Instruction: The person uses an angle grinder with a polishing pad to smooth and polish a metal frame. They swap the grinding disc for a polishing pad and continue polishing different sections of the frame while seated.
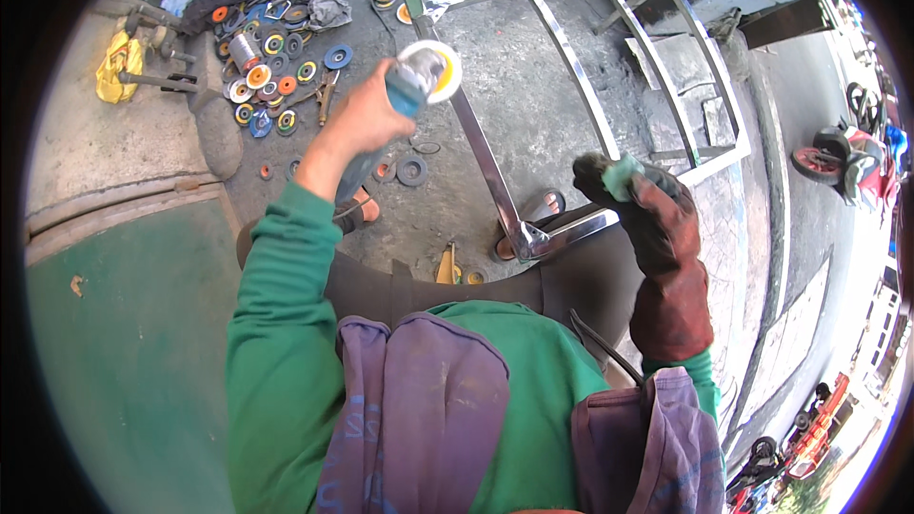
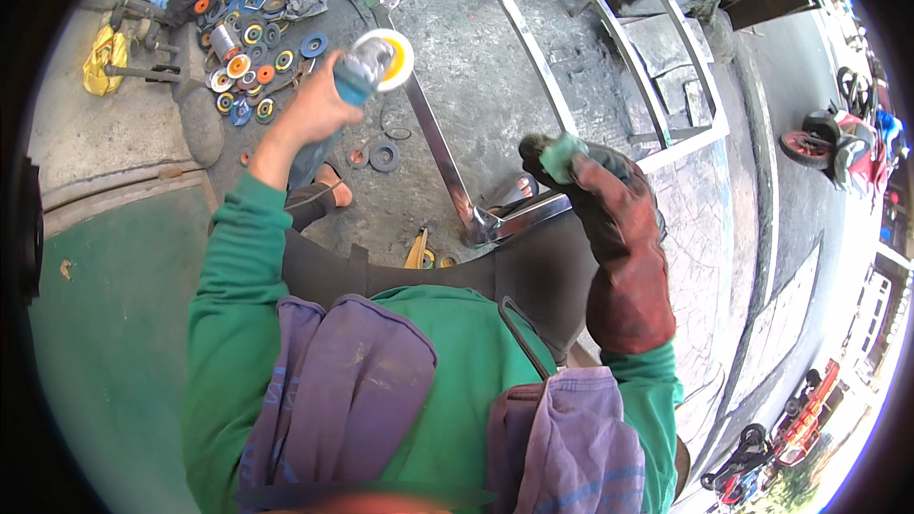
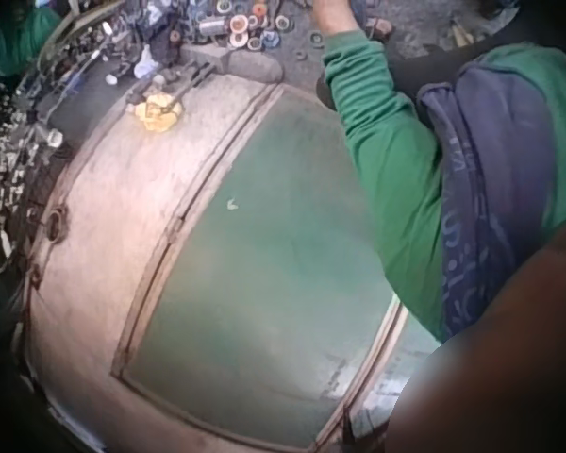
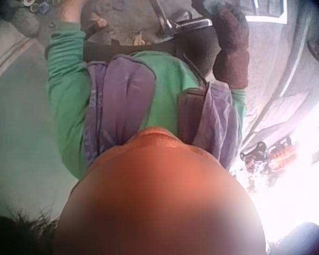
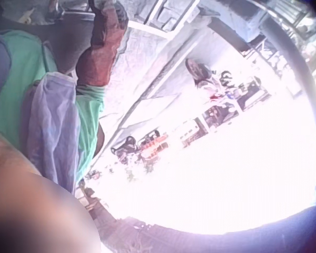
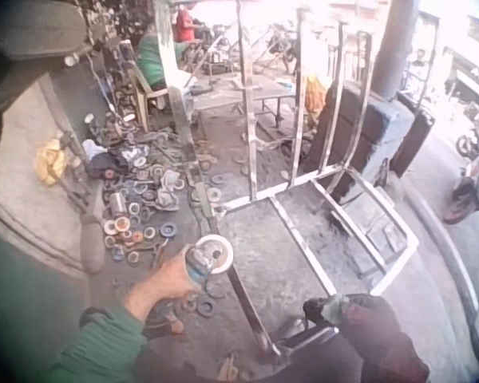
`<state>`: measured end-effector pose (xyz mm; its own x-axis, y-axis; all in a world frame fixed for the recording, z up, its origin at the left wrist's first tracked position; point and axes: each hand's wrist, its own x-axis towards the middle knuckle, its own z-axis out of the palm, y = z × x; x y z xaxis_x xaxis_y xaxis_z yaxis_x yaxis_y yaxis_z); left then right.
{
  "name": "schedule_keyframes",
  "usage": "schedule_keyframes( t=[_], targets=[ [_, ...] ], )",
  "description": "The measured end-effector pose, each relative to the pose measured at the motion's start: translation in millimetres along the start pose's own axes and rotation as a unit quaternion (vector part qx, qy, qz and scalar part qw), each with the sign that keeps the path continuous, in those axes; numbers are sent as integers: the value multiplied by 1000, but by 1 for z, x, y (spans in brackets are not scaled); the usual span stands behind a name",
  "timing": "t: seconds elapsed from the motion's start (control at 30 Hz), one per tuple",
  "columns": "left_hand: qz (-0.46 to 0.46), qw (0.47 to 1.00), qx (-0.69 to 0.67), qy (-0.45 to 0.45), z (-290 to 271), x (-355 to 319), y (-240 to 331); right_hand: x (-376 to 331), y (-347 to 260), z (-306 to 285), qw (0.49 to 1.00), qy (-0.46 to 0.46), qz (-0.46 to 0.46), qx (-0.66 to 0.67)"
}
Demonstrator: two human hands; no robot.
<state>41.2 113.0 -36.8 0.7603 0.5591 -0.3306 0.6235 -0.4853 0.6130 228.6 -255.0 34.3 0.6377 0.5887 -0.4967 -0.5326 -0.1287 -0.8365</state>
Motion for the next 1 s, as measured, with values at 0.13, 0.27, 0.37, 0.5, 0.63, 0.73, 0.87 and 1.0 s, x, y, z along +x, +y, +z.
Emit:
schedule_keyframes(
  t=[0.13, 0.27, 0.37, 0.5, 0.63, 0.73, 0.87, 1.0],
  targets=[
    [32, 994, 27, -105, 20, -50, 6, -74, -6, 11, 995, -56, -34, -73],
    [16, 998, -11, -62, 30, -50, 7, -121, 1, 45, 991, -64, 114, 44],
    [-12, 999, -33, -31, 27, -38, -2, -131, 3, 76, 973, -116, 196, 34],
    [54, 998, -30, 19, 31, -41, -16, -134, -4, 108, 945, -233, 226, -39],
    [107, 993, -35, 25, 39, -41, -26, -138, -9, 132, 911, -357, 168, -124],
    [101, 994, -42, 20, 41, -41, -30, -138, -6, 152, 886, -424, 84, -167],
    [106, 994, -40, 12, 40, -46, -29, -138, 5, 184, 832, -499, -74, -230],
    [109, 991, -72, 8, 39, -46, -26, -136, 15, 203, 790, -516, -190, -270]
  ],
)
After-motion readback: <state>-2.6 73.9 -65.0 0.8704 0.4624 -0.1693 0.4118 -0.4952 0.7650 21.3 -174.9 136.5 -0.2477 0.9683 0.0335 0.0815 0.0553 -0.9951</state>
